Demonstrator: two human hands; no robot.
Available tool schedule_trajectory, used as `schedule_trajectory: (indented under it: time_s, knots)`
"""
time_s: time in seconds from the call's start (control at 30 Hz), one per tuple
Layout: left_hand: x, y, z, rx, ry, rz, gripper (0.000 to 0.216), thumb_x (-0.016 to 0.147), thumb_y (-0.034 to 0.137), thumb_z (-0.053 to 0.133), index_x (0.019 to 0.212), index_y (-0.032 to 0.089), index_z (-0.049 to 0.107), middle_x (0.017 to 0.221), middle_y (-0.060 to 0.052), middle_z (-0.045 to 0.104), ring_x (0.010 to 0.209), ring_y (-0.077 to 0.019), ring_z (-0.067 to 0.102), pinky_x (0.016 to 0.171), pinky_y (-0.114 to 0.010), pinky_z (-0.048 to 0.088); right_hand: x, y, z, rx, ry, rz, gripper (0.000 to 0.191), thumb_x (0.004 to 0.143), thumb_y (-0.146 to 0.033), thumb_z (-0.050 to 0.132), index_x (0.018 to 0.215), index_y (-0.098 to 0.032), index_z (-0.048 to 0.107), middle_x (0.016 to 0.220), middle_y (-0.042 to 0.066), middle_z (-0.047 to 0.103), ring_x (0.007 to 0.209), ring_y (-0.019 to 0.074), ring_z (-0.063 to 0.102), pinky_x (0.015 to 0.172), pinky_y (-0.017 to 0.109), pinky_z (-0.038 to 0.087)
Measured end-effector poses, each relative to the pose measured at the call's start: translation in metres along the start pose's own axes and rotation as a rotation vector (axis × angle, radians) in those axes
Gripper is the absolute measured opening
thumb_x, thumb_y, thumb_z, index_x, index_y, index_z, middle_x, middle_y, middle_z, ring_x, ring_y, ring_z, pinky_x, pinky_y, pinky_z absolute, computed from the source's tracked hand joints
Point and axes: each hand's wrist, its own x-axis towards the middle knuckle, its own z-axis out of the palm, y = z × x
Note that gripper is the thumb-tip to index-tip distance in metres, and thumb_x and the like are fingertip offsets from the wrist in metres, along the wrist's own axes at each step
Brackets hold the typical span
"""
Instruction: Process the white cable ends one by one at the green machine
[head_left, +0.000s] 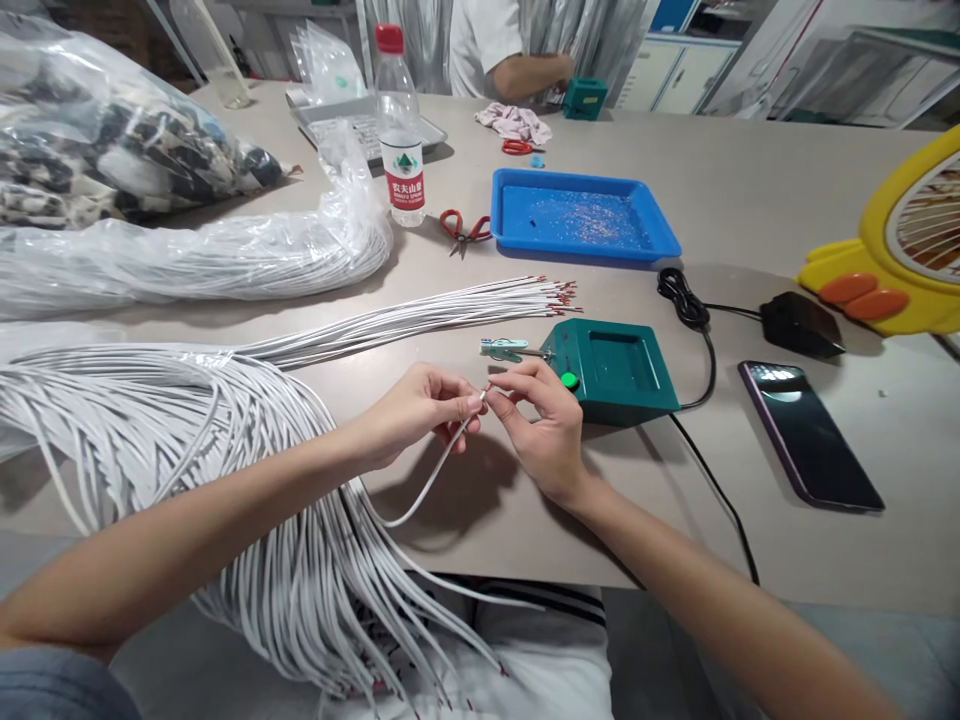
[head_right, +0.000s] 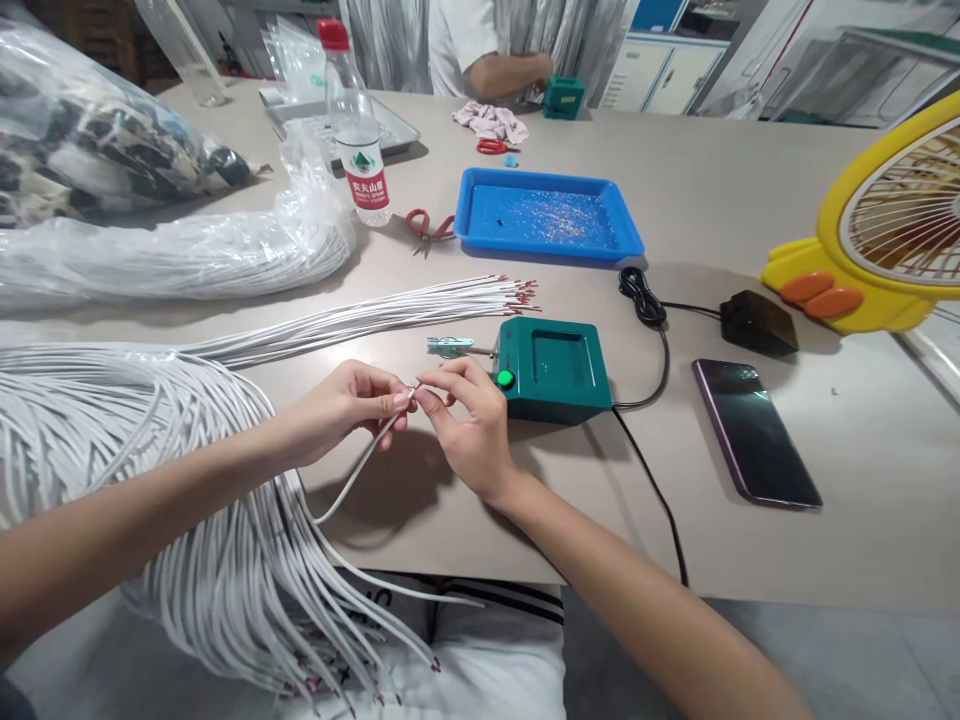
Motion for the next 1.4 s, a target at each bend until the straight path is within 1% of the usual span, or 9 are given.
schedule_trajectory:
  time_s: [0.33, 0.47, 0.6, 0.77, 0.87, 0.93, 1.0, 1.2, 1.4]
  knots:
    - [-0.0014, 0.0043, 0.0031, 0.011, 0.029, 0.008, 0.029, 0.075, 0.036, 0.069, 0.069, 0.009, 0.064, 0.061, -0.003, 0.062, 0.047, -0.0106, 0.058, 0.050, -0.023, 0.042, -0.0012, -0.0011, -0.0017, -0.009, 0.022, 0.037, 0.006, 0.081, -0.019, 0.066, 0.085, -0.022, 0.068, 0.077, 0.001, 0.060, 0.066, 0.0125, 0.056, 0.059, 0.028, 0.050]
    - [-0.0009, 0.0033, 0.0032, 0.003, 0.024, 0.014, 0.029, 0.076, 0.036, 0.069, 0.067, 0.009, 0.063, 0.061, -0.003, 0.062, 0.047, -0.0106, 0.057, 0.050, -0.023, 0.042, -0.0004, -0.0020, -0.0019, 0.004, 0.012, 0.037, 0.002, 0.081, -0.019, 0.066, 0.081, -0.021, 0.066, 0.077, 0.001, 0.061, 0.067, 0.0133, 0.057, 0.059, 0.028, 0.049]
    - [-0.0008, 0.0030, 0.0031, -0.004, 0.020, 0.027, 0.027, 0.076, 0.035, 0.068, 0.068, 0.010, 0.062, 0.062, -0.003, 0.062, 0.049, -0.0103, 0.057, 0.051, -0.023, 0.043, -0.0002, -0.0020, -0.0013, 0.010, -0.027, 0.041, 0.006, 0.084, -0.018, 0.061, 0.078, -0.020, 0.061, 0.076, 0.001, 0.060, 0.072, 0.0134, 0.056, 0.062, 0.027, 0.047]
    - [-0.0003, 0.0051, 0.0024, 0.010, 0.040, 0.043, 0.027, 0.075, 0.034, 0.068, 0.068, 0.009, 0.063, 0.060, -0.003, 0.061, 0.048, -0.0104, 0.056, 0.050, -0.023, 0.044, -0.0011, -0.0004, -0.0009, 0.077, -0.130, 0.130, 0.011, 0.089, -0.023, 0.054, 0.078, -0.019, 0.055, 0.081, 0.002, 0.057, 0.078, 0.0141, 0.057, 0.066, 0.027, 0.048]
    - [-0.0003, 0.0062, 0.0019, -0.001, 0.049, 0.049, 0.028, 0.074, 0.034, 0.069, 0.068, 0.009, 0.062, 0.059, -0.002, 0.060, 0.048, -0.0106, 0.056, 0.050, -0.023, 0.045, -0.0006, -0.0005, -0.0025, 0.115, -0.120, 0.222, 0.014, 0.092, -0.029, 0.048, 0.087, -0.019, 0.057, 0.084, 0.003, 0.057, 0.078, 0.0143, 0.056, 0.065, 0.027, 0.048]
    - [-0.0005, 0.0065, 0.0018, -0.002, 0.055, 0.044, 0.028, 0.073, 0.035, 0.070, 0.068, 0.009, 0.062, 0.059, -0.002, 0.060, 0.048, -0.0106, 0.056, 0.050, -0.023, 0.045, 0.0007, -0.0012, -0.0039, 0.167, -0.109, 0.294, 0.021, 0.093, -0.033, 0.044, 0.096, -0.019, 0.059, 0.087, 0.004, 0.058, 0.077, 0.0141, 0.056, 0.063, 0.026, 0.048]
    - [-0.0007, 0.0067, 0.0020, 0.010, 0.054, 0.038, 0.029, 0.073, 0.036, 0.070, 0.067, 0.009, 0.062, 0.059, -0.003, 0.060, 0.048, -0.0107, 0.056, 0.050, -0.023, 0.044, 0.0023, -0.0022, -0.0048, 0.232, -0.125, 0.349, 0.025, 0.092, -0.037, 0.044, 0.098, -0.019, 0.060, 0.088, 0.004, 0.058, 0.074, 0.0132, 0.056, 0.061, 0.025, 0.049]
    - [-0.0008, 0.0058, 0.0027, 0.041, 0.034, 0.035, 0.029, 0.074, 0.037, 0.070, 0.068, 0.009, 0.064, 0.060, -0.002, 0.062, 0.047, -0.0107, 0.057, 0.049, -0.023, 0.043, 0.0036, -0.0049, -0.0031, 0.244, -0.168, 0.370, 0.018, 0.087, -0.036, 0.056, 0.086, -0.018, 0.062, 0.086, 0.003, 0.059, 0.067, 0.0110, 0.055, 0.060, 0.024, 0.047]
    - [-0.0009, 0.0052, 0.0028, 0.081, 0.035, 0.058, 0.029, 0.076, 0.037, 0.068, 0.069, 0.009, 0.064, 0.061, -0.003, 0.063, 0.048, -0.0103, 0.058, 0.050, -0.022, 0.042, 0.0023, -0.0052, -0.0020, 0.211, -0.164, 0.308, 0.019, 0.088, -0.032, 0.056, 0.075, -0.018, 0.060, 0.077, 0.002, 0.059, 0.069, 0.0124, 0.056, 0.060, 0.024, 0.046]
